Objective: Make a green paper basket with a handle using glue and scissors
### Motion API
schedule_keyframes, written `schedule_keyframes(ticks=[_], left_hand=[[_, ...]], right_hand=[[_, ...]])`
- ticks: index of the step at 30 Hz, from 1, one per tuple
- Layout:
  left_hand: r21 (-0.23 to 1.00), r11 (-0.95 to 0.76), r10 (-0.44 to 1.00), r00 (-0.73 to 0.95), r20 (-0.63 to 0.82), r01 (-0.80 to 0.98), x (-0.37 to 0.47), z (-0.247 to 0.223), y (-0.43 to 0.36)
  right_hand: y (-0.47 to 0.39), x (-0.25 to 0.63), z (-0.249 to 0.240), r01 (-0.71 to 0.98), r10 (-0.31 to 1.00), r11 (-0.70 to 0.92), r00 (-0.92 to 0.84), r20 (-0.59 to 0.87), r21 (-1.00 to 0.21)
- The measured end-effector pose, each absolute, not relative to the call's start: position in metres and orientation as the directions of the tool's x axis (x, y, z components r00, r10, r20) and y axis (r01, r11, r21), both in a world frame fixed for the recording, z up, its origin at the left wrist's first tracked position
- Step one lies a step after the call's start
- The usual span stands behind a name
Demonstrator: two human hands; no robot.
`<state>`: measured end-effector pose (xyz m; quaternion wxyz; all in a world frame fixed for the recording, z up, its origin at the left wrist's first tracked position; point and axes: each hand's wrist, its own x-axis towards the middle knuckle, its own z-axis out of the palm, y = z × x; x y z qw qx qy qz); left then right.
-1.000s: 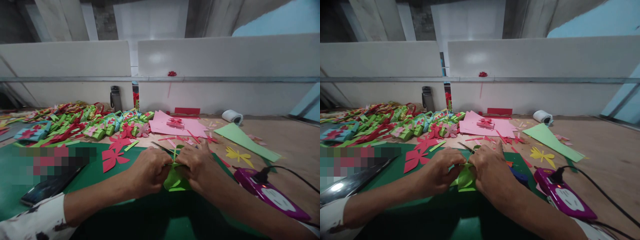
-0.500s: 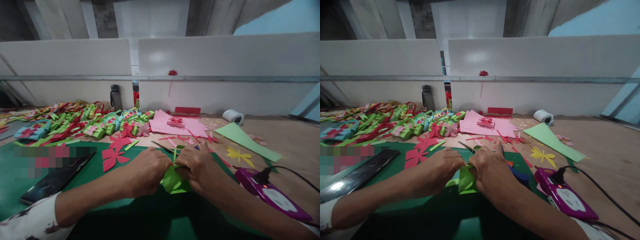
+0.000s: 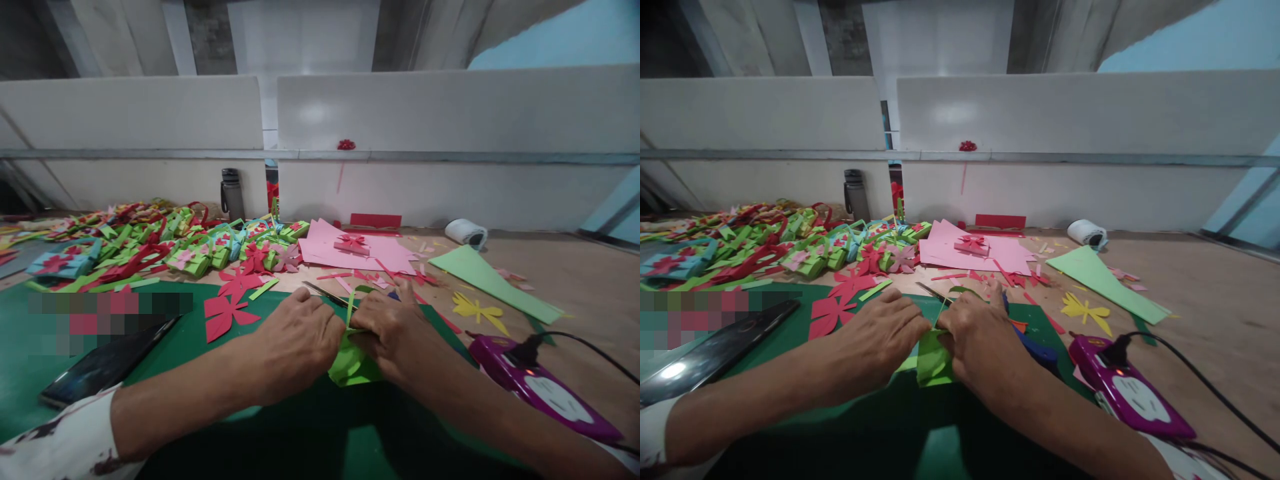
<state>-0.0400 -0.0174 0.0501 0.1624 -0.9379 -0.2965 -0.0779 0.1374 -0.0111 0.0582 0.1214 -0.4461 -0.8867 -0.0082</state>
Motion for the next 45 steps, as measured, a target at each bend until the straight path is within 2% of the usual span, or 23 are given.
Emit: schedule_keyframes(ticks=[2,4,12,14,15,17,19,22,25,28,32,37,39,42,45], left_hand=[[-0.347,-0.734,0.502,0.811,0.301,0.583,-0.039,0.049,-0.017],[-0.386,-0.713,0.482,0.808,0.338,0.586,-0.039,0.049,-0.016],[-0.302,-0.756,0.501,0.811,0.303,0.580,-0.041,0.049,-0.014],[-0.180,-0.764,0.544,0.769,0.336,0.620,-0.041,0.049,-0.012],[-0.079,-0.764,0.573,0.730,0.372,0.640,-0.040,0.048,-0.011],[0.174,-0.757,0.629,0.629,0.457,0.630,-0.040,0.047,-0.008],[0.416,-0.733,0.679,0.538,0.499,0.539,-0.039,0.045,-0.005],[0.709,-0.591,0.795,0.425,0.433,0.384,-0.037,0.044,-0.002],[0.871,-0.419,0.885,0.330,0.329,0.257,-0.034,0.045,-0.001],[0.884,-0.405,0.892,0.313,0.327,0.232,-0.034,0.046,-0.001],[0.830,-0.464,0.875,0.307,0.375,0.310,-0.035,0.047,-0.003],[0.797,-0.493,0.832,0.455,0.316,0.349,-0.033,0.043,-0.002],[0.790,-0.494,0.832,0.462,0.307,0.364,-0.031,0.041,-0.001],[0.810,-0.455,0.862,0.411,0.296,0.371,-0.030,0.040,0.000],[0.891,-0.334,0.902,0.378,0.208,0.307,-0.033,0.041,0.003]], right_hand=[[-0.010,0.137,0.059,0.793,0.787,0.604,-0.580,0.212,-0.074],[-0.010,0.137,0.059,0.794,0.785,0.605,-0.582,0.212,-0.064],[-0.013,0.137,0.060,0.787,0.782,0.611,-0.583,0.221,-0.085],[-0.011,0.137,0.061,0.791,0.790,0.602,-0.570,0.228,-0.109],[-0.011,0.137,0.061,0.791,0.792,0.599,-0.562,0.236,-0.126],[-0.009,0.138,0.062,0.785,0.796,0.596,-0.550,0.253,-0.168],[-0.008,0.139,0.062,0.781,0.802,0.590,-0.539,0.258,-0.205],[-0.009,0.140,0.061,0.782,0.813,0.577,-0.521,0.262,-0.235],[-0.010,0.142,0.061,0.771,0.809,0.584,-0.526,0.263,-0.254],[-0.010,0.144,0.062,0.757,0.803,0.594,-0.534,0.266,-0.274],[-0.008,0.146,0.063,0.760,0.786,0.604,-0.519,0.335,-0.240],[-0.008,0.144,0.060,0.763,0.791,0.599,-0.516,0.330,-0.244],[-0.008,0.142,0.060,0.758,0.791,0.602,-0.521,0.322,-0.251],[-0.008,0.143,0.063,0.745,0.782,0.615,-0.537,0.315,-0.258],[-0.006,0.151,0.070,0.749,0.791,0.605,-0.526,0.312,-0.269]])
